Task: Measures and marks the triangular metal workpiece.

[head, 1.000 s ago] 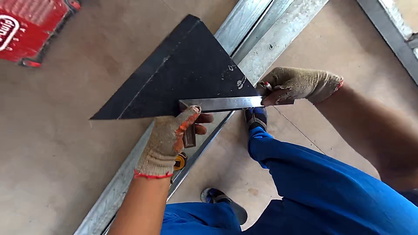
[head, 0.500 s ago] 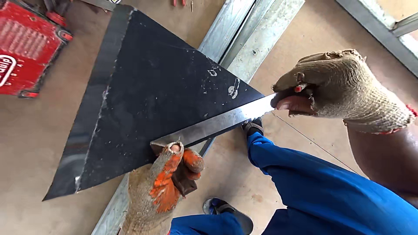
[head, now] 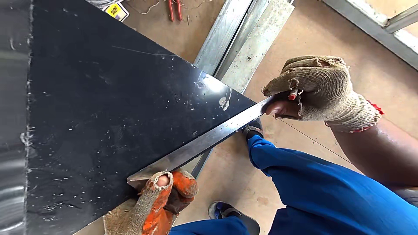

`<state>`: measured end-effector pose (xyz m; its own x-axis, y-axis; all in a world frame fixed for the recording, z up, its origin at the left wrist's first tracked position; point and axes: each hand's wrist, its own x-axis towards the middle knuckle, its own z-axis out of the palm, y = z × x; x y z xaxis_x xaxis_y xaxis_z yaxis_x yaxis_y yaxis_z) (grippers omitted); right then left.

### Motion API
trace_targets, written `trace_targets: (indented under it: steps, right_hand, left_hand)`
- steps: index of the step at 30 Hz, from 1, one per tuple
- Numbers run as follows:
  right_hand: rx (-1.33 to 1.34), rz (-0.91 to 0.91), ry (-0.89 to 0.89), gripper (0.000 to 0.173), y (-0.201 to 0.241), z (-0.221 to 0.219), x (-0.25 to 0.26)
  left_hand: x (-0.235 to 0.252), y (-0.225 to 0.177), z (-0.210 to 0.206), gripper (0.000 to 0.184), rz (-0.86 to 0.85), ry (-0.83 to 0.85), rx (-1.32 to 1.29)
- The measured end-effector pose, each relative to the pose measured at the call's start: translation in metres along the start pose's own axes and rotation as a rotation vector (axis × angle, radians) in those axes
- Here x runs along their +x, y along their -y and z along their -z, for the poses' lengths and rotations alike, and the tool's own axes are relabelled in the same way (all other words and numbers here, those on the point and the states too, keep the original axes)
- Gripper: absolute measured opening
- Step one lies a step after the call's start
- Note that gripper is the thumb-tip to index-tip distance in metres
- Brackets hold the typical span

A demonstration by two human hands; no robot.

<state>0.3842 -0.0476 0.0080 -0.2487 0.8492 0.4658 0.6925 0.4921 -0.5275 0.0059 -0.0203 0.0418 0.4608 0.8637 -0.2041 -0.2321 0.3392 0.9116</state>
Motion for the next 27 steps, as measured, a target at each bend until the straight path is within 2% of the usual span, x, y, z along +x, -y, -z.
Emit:
trace_targets:
  steps: [7, 11, 15, 23, 27]
  right_hand:
    - [0.001, 0.010, -0.021, 0.040, 0.002, -0.003, 0.005]
    - [0.001, 0.005, -0.031, 0.042, 0.003, -0.003, 0.005]
    - [-0.002, 0.007, -0.038, 0.044, 0.004, -0.003, 0.004]
    - [-0.023, 0.040, -0.050, 0.043, 0.003, -0.002, 0.005]
    - [-0.021, 0.044, -0.068, 0.042, 0.002, -0.002, 0.003]
  left_hand:
    - [0.003, 0.004, 0.012, 0.021, -0.026, -0.039, 0.015]
    - [0.003, 0.004, 0.015, 0.022, -0.002, -0.015, -0.022]
    - [0.003, 0.003, 0.015, 0.022, 0.040, -0.059, -0.037]
    - [0.008, 0.003, 0.016, 0.025, 0.081, 0.024, -0.147]
    - [0.010, 0.003, 0.016, 0.026, 0.066, 0.022, -0.104]
